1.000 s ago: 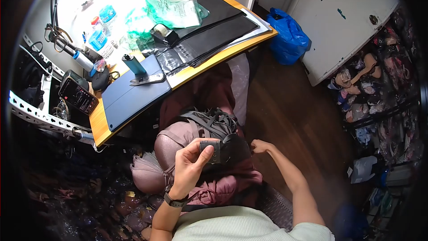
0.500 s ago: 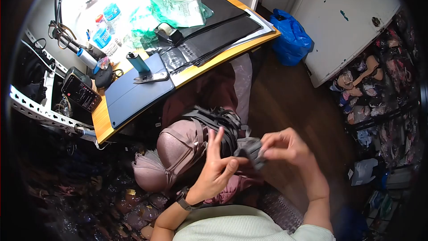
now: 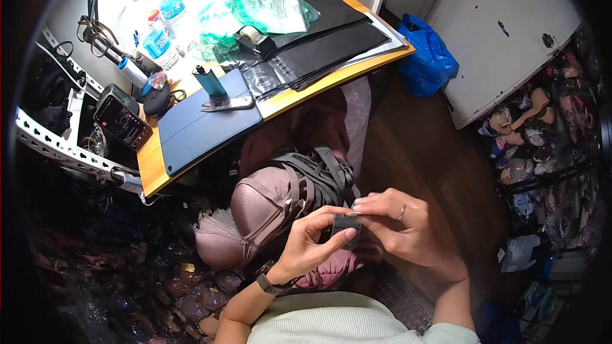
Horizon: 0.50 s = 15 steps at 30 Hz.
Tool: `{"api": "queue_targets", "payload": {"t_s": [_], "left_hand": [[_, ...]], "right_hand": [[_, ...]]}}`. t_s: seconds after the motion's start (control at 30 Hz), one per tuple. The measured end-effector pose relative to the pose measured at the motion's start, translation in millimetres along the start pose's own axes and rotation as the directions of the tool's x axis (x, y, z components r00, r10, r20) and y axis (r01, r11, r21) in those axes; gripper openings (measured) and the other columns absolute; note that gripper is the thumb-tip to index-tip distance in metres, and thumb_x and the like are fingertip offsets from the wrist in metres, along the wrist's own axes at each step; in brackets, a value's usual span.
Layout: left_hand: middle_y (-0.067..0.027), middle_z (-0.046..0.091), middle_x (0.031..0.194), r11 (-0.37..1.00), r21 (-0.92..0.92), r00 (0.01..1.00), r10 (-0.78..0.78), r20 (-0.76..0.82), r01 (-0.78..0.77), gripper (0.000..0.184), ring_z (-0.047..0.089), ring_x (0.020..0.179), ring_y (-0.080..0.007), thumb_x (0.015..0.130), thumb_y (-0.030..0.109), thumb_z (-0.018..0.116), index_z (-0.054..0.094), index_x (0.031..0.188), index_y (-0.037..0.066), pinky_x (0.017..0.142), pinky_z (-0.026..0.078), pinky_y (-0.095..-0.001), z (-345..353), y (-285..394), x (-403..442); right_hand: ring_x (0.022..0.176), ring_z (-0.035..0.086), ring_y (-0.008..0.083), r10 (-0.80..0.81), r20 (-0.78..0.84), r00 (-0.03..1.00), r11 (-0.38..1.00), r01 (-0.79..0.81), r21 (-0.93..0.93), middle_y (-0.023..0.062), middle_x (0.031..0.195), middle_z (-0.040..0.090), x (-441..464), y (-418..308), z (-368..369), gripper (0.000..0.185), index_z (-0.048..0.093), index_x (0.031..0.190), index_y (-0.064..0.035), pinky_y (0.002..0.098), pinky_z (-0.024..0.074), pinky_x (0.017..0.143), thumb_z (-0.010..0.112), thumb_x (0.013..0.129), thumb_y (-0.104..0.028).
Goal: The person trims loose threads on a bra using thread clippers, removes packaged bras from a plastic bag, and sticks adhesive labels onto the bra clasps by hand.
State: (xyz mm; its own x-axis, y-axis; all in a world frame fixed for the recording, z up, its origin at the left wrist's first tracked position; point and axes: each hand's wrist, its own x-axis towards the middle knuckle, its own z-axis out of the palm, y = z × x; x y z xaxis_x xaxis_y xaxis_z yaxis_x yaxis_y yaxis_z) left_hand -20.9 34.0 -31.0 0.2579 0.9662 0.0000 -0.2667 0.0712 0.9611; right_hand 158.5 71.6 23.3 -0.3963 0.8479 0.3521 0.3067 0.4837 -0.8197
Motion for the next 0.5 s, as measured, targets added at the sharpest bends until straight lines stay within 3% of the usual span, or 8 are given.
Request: {"api": "queue_targets", "payload": {"t_s": [0.07, 0.13, 0.5], "left_hand": [[-0.01, 0.063, 0.1, 0.999, 0.003, 0.999, -0.048, -0.005, 0.048, 0.014, 0.058, 0.094, -0.0144, 0.085, 0.0, 0.063, 0.065, 0.098, -0.006, 0.083, 0.045, -0.0245, -1.6, -1.7, -1.6], [-0.0081, 0.062, 0.091, 0.998, 0.066, 0.999, 0.016, -0.034, -0.014, 0.015, 0.056, 0.081, -0.0106, 0.085, 0.001, 0.063, 0.064, 0.098, -0.007, 0.073, 0.046, -0.0228, -2.4, -6.4, -2.0], [-0.0063, 0.059, 0.089, 0.987, 0.159, 1.0, 0.015, -0.013, -0.012, 0.01, 0.053, 0.08, -0.009, 0.084, -0.003, 0.063, 0.063, 0.092, -0.008, 0.069, 0.041, -0.0206, -2.0, -4.0, -2.9]], "right_hand": [[0.073, 0.065, 0.0179, 0.097, 0.055, 0.994, 0.995, -0.098, 0.026, 0.0103, 0.079, 0.066, -1.0, -1.0, 5.6, 0.021, 0.069, 0.092, -0.0019, 0.0272, 0.0514, 0.066, 0.071, 0.073, 0.006], [0.066, 0.064, 0.0172, 0.033, 0.04, 0.999, 0.999, -0.033, 0.001, 0.0093, 0.076, 0.065, -2.2, 4.5, 8.9, 0.021, 0.069, 0.093, -0.0013, 0.0259, 0.05, 0.059, 0.071, 0.073, 0.005], [0.063, 0.062, 0.0161, 0.017, 0.059, 0.998, 1.0, -0.016, -0.015, 0.0091, 0.073, 0.064, -2.9, 6.4, 11.0, 0.022, 0.07, 0.094, -0.0014, 0.0257, 0.0488, 0.056, 0.071, 0.073, 0.005]]}}
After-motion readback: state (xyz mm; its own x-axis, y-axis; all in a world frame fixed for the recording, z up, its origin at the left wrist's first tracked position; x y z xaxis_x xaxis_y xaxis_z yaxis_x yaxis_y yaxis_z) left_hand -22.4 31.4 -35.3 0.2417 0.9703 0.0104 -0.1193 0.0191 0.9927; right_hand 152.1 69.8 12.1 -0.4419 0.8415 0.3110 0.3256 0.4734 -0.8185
